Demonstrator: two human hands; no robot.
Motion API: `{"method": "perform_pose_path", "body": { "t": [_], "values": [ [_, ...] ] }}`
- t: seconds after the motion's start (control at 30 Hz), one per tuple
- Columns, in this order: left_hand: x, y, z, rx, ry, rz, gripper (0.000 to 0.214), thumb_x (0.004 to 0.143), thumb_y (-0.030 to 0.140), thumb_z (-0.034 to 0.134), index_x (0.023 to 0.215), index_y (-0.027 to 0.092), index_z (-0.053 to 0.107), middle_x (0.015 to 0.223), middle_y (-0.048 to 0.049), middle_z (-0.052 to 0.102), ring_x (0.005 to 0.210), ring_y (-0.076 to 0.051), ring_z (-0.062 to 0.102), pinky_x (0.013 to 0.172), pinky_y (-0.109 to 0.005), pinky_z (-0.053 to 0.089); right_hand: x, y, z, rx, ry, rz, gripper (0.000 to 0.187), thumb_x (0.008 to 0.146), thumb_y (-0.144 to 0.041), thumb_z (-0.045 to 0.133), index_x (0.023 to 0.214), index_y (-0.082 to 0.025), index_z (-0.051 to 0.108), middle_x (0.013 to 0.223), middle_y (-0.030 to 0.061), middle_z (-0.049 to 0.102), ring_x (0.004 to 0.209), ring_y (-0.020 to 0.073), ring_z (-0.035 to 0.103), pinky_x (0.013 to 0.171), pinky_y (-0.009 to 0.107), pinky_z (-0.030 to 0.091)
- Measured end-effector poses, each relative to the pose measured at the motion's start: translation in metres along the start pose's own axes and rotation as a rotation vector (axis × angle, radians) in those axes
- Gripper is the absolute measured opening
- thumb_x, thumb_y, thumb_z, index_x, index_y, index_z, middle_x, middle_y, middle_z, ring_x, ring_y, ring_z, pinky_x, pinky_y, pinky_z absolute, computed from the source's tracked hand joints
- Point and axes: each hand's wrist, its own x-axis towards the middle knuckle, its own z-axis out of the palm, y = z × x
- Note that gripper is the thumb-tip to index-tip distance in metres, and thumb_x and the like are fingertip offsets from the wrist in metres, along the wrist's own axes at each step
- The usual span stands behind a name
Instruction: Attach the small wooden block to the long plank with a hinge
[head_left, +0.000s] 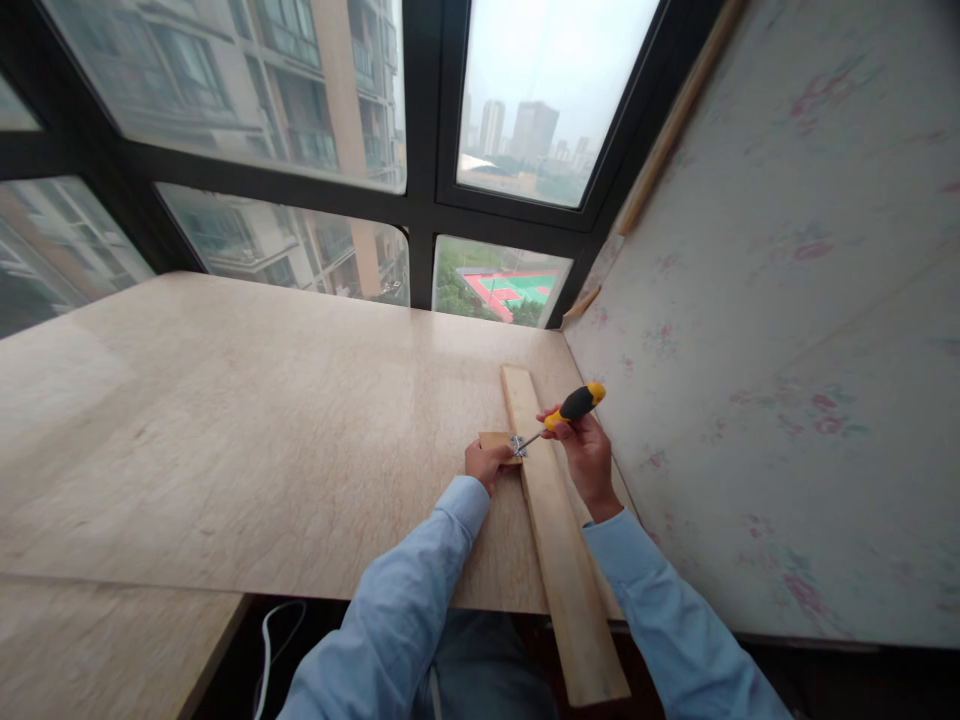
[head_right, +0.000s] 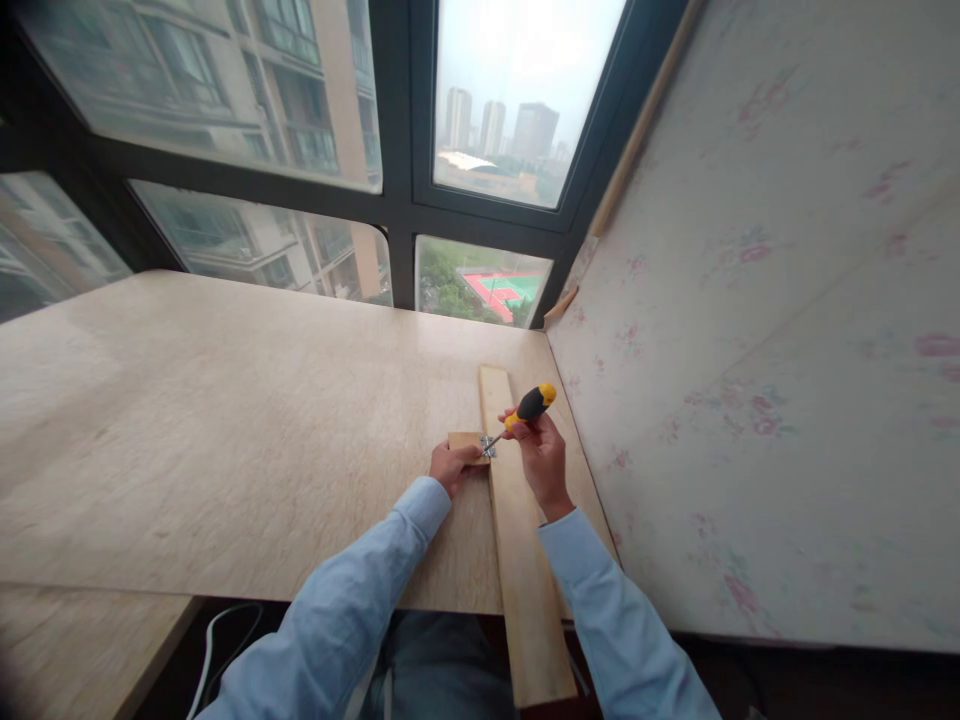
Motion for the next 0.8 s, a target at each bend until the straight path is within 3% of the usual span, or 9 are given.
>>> {"method": "perform_pose_path", "body": {
  "t": [0.37, 0.8],
  "values": [
    [0.003, -0.003, -0.001, -0.001, -0.019, 0.005, 0.038, 0.049, 0.003, 0.071, 0.085, 0.008, 0.061, 0.076, -0.0085, 0.069, 0.065, -0.022, 0.067, 0.057, -0.034, 0.057, 0.007, 0.013, 0.004, -0.012, 0.018, 0.010, 0.033, 0.082, -0.045, 0.067, 0.098, -0.016, 0.062, 0.098, 0.0096, 0.067, 0.090, 0.0236, 0.068, 0.067, 0.034, 0.058],
    [0.003, -0.001, -0.001, 0.000, -0.013, -0.005, 0.039, 0.048, 0.003, 0.071, 0.085, 0.008, 0.060, 0.075, -0.0078, 0.069, 0.064, -0.021, 0.067, 0.055, -0.033, 0.057, 0.007, 0.013, 0.003, -0.020, -0.007, 0.013, 0.030, 0.084, -0.042, 0.066, 0.099, -0.015, 0.063, 0.098, 0.0096, 0.067, 0.086, 0.0204, 0.067, 0.068, 0.033, 0.058]
  ]
}}
